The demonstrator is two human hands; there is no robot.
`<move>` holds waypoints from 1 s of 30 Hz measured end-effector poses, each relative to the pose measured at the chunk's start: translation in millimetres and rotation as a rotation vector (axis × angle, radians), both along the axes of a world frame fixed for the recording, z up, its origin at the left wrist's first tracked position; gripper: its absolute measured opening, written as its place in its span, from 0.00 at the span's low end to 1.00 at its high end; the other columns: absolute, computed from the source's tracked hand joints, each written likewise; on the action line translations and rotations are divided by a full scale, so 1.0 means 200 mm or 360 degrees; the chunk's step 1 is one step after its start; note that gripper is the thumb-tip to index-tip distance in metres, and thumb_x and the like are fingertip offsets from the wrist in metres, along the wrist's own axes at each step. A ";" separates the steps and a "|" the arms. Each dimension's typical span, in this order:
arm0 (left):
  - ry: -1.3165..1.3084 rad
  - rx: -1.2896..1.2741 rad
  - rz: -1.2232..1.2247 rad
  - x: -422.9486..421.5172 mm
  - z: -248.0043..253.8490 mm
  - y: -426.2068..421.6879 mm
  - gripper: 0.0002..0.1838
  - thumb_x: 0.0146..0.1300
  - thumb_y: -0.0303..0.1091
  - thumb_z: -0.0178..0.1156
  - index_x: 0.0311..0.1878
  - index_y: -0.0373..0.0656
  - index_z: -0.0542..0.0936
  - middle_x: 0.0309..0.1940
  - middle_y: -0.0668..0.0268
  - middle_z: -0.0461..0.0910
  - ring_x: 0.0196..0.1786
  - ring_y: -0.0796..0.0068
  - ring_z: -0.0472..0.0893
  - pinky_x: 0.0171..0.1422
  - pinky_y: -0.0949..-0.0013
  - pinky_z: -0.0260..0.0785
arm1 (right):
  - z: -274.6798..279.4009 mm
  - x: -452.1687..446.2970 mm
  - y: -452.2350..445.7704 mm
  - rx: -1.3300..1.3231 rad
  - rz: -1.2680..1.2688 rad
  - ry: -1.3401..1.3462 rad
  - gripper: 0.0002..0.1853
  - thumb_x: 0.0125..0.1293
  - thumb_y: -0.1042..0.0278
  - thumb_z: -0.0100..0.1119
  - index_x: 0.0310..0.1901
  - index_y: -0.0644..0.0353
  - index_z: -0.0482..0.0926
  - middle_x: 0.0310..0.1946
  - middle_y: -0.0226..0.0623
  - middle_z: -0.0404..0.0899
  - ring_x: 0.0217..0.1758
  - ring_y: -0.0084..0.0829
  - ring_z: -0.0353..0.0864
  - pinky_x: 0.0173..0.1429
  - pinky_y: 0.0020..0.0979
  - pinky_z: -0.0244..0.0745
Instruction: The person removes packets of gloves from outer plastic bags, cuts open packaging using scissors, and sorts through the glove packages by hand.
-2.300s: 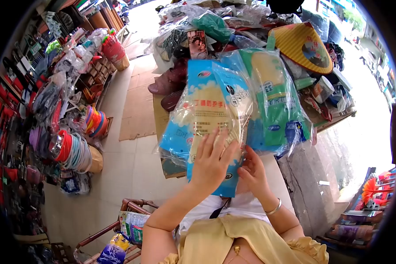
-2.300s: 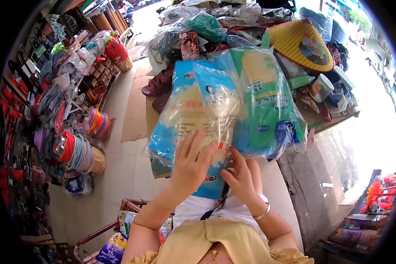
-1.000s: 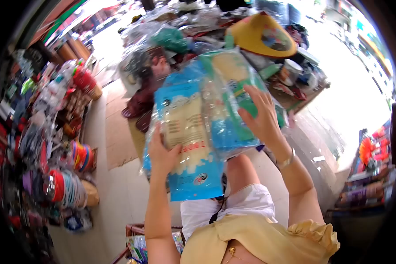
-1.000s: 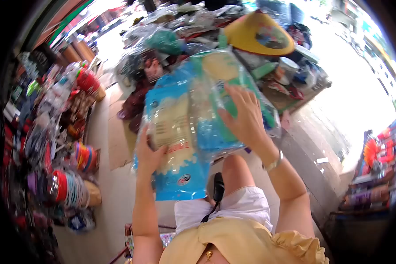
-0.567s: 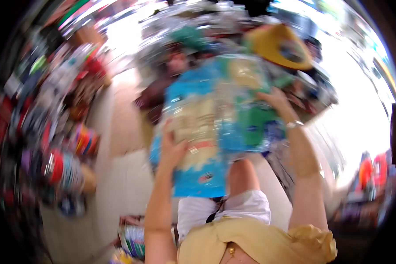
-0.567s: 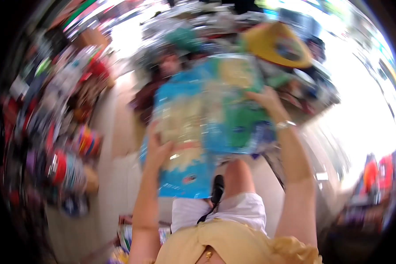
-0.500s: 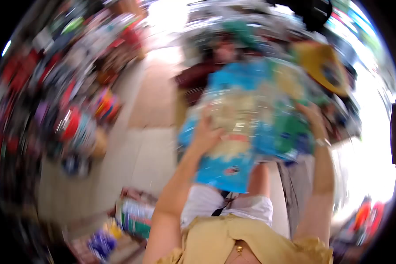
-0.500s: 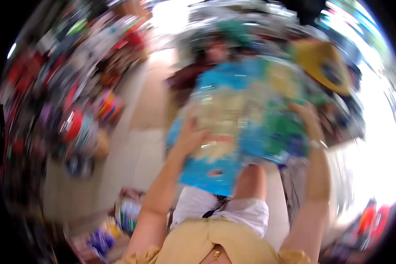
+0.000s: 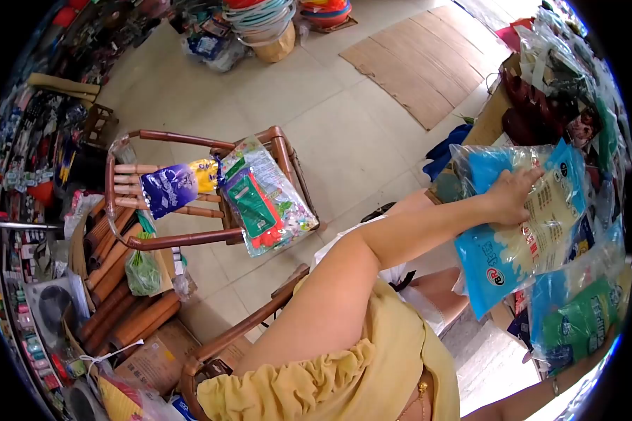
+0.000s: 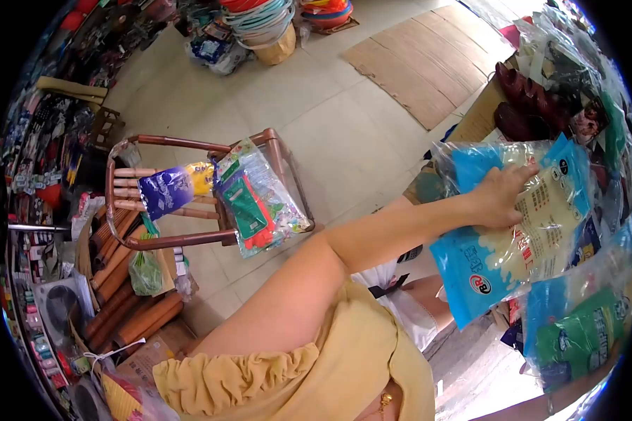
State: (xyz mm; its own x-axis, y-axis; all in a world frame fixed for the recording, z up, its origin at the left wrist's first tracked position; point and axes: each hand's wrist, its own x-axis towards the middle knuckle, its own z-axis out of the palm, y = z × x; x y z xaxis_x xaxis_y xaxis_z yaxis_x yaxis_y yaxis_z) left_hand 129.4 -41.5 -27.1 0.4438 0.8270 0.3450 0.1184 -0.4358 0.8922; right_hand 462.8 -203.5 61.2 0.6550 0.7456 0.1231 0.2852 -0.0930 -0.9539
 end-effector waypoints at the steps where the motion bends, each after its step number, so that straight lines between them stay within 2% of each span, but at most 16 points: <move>1: 0.0038 -0.0023 -0.0023 -0.01 0.02 0.00 0.44 0.41 0.33 0.65 0.65 0.38 0.58 0.60 0.46 0.63 0.59 0.48 0.66 0.63 0.56 0.56 | 0.02 -0.07 0.00 0.0026 0.0045 -0.0014 0.18 0.60 0.65 0.55 0.50 0.66 0.73 0.48 0.42 0.76 0.49 0.32 0.75 0.55 0.32 0.70; 3: 0.0070 -0.0033 -0.0083 -0.01 0.02 0.00 0.44 0.42 0.34 0.65 0.65 0.38 0.58 0.61 0.47 0.62 0.61 0.47 0.64 0.64 0.56 0.55 | 0.06 -0.20 0.00 0.0088 0.0116 -0.0020 0.18 0.60 0.66 0.56 0.49 0.66 0.73 0.47 0.41 0.76 0.49 0.31 0.75 0.54 0.32 0.70; 5: -0.0027 0.0383 0.0133 0.05 -0.06 0.03 0.42 0.46 0.38 0.66 0.65 0.39 0.60 0.61 0.49 0.62 0.64 0.47 0.61 0.67 0.55 0.52 | 0.11 -0.36 0.00 0.0169 0.0198 -0.0036 0.17 0.59 0.66 0.56 0.48 0.66 0.74 0.46 0.41 0.76 0.48 0.30 0.76 0.54 0.31 0.70; 8: -0.0463 0.0575 0.0053 -0.08 0.08 0.03 0.37 0.57 0.50 0.61 0.63 0.38 0.61 0.62 0.50 0.61 0.66 0.52 0.58 0.69 0.55 0.48 | 0.23 -0.62 -0.05 0.0338 0.0283 -0.0117 0.16 0.58 0.67 0.56 0.47 0.66 0.74 0.45 0.41 0.77 0.48 0.30 0.76 0.53 0.31 0.71; 9: -0.0836 -0.0115 -0.0338 -0.15 0.21 -0.02 0.39 0.59 0.54 0.58 0.65 0.38 0.59 0.63 0.53 0.61 0.67 0.57 0.59 0.69 0.57 0.50 | 0.29 -0.71 -0.06 0.0396 0.0324 -0.0155 0.16 0.58 0.67 0.57 0.46 0.66 0.75 0.45 0.40 0.77 0.48 0.29 0.76 0.53 0.31 0.71; 10: -0.1065 -0.0471 -0.0731 -0.23 0.31 -0.07 0.42 0.60 0.57 0.56 0.69 0.41 0.53 0.62 0.57 0.63 0.65 0.63 0.62 0.68 0.58 0.51 | 0.36 -0.80 -0.06 0.0467 0.0387 -0.0214 0.16 0.58 0.67 0.57 0.46 0.66 0.75 0.44 0.40 0.77 0.47 0.29 0.76 0.52 0.31 0.72; 11: -0.1091 -0.0706 -0.1063 -0.33 0.40 -0.09 0.46 0.59 0.60 0.56 0.71 0.45 0.47 0.63 0.58 0.63 0.66 0.66 0.62 0.68 0.58 0.51 | 0.41 -0.89 -0.06 0.0527 0.0466 -0.0276 0.15 0.58 0.68 0.57 0.46 0.66 0.75 0.44 0.40 0.77 0.47 0.29 0.76 0.52 0.30 0.72; 13: -0.1132 -0.0780 -0.1265 -0.42 0.39 -0.14 0.48 0.57 0.61 0.56 0.72 0.47 0.45 0.61 0.58 0.65 0.65 0.68 0.63 0.66 0.60 0.55 | 0.53 -1.05 -0.04 0.0658 0.0680 -0.0473 0.15 0.57 0.68 0.57 0.45 0.66 0.75 0.43 0.40 0.77 0.47 0.28 0.77 0.52 0.30 0.72; 15: -0.1140 -0.0906 -0.1144 -0.57 0.36 -0.23 0.47 0.57 0.60 0.56 0.71 0.46 0.46 0.61 0.58 0.65 0.65 0.68 0.64 0.66 0.60 0.55 | 0.62 -1.22 0.02 0.0732 0.0916 -0.0596 0.14 0.57 0.69 0.58 0.44 0.66 0.76 0.43 0.39 0.77 0.46 0.28 0.77 0.51 0.30 0.73; 16: -0.1142 -0.0963 -0.1048 -0.65 0.33 -0.26 0.47 0.58 0.59 0.56 0.71 0.46 0.46 0.61 0.58 0.65 0.65 0.68 0.64 0.66 0.60 0.55 | 0.64 -1.30 0.07 0.0696 0.1040 -0.0409 0.14 0.57 0.69 0.58 0.43 0.66 0.76 0.42 0.39 0.77 0.46 0.27 0.77 0.51 0.30 0.73; 18: -0.1145 -0.1039 -0.0764 -0.85 0.25 -0.33 0.46 0.58 0.58 0.56 0.71 0.46 0.47 0.61 0.58 0.65 0.64 0.67 0.64 0.66 0.60 0.55 | 0.63 -1.49 0.27 0.0489 0.1319 0.0473 0.20 0.49 0.64 0.67 0.41 0.69 0.76 0.33 0.35 0.78 0.38 0.23 0.77 0.39 0.27 0.76; 19: -0.1141 -0.1067 -0.0591 -0.96 0.19 -0.36 0.45 0.58 0.58 0.56 0.71 0.45 0.47 0.61 0.57 0.65 0.64 0.67 0.64 0.66 0.60 0.55 | 0.53 -1.57 0.38 0.0540 0.1373 0.0436 0.20 0.50 0.64 0.66 0.42 0.68 0.76 0.34 0.36 0.78 0.36 0.21 0.75 0.37 0.26 0.75; 21: -0.1139 -0.1100 -0.0233 -1.21 0.07 -0.44 0.44 0.58 0.57 0.56 0.70 0.45 0.48 0.61 0.57 0.65 0.64 0.67 0.64 0.66 0.60 0.56 | 0.37 -1.72 0.48 0.0541 0.1697 0.0411 0.33 0.54 0.62 0.64 0.58 0.72 0.65 0.44 0.39 0.75 0.35 0.22 0.76 0.41 0.24 0.73; 23: -0.1117 -0.1122 0.0136 -1.47 -0.06 -0.52 0.43 0.58 0.55 0.56 0.70 0.45 0.49 0.61 0.57 0.66 0.64 0.67 0.64 0.66 0.60 0.56 | 0.33 -1.82 0.43 -0.0030 0.1897 0.0572 0.38 0.56 0.62 0.62 0.63 0.72 0.56 0.47 0.43 0.73 0.37 0.24 0.76 0.42 0.25 0.72; 27: -0.1056 -0.1144 0.0781 -1.95 -0.32 -0.69 0.42 0.58 0.53 0.55 0.69 0.44 0.50 0.61 0.57 0.66 0.64 0.66 0.65 0.66 0.61 0.56 | 0.12 -1.89 0.41 -0.0026 0.2153 0.0255 0.40 0.58 0.62 0.60 0.67 0.67 0.51 0.50 0.47 0.71 0.38 0.26 0.77 0.43 0.26 0.72; 30: -0.0970 -0.1167 0.1185 -2.28 -0.50 -0.83 0.40 0.59 0.52 0.55 0.69 0.43 0.51 0.61 0.57 0.66 0.64 0.66 0.65 0.66 0.61 0.56 | 0.08 -1.85 0.36 -0.0223 0.2355 0.0124 0.35 0.61 0.65 0.56 0.68 0.59 0.53 0.51 0.40 0.72 0.38 0.25 0.76 0.43 0.26 0.72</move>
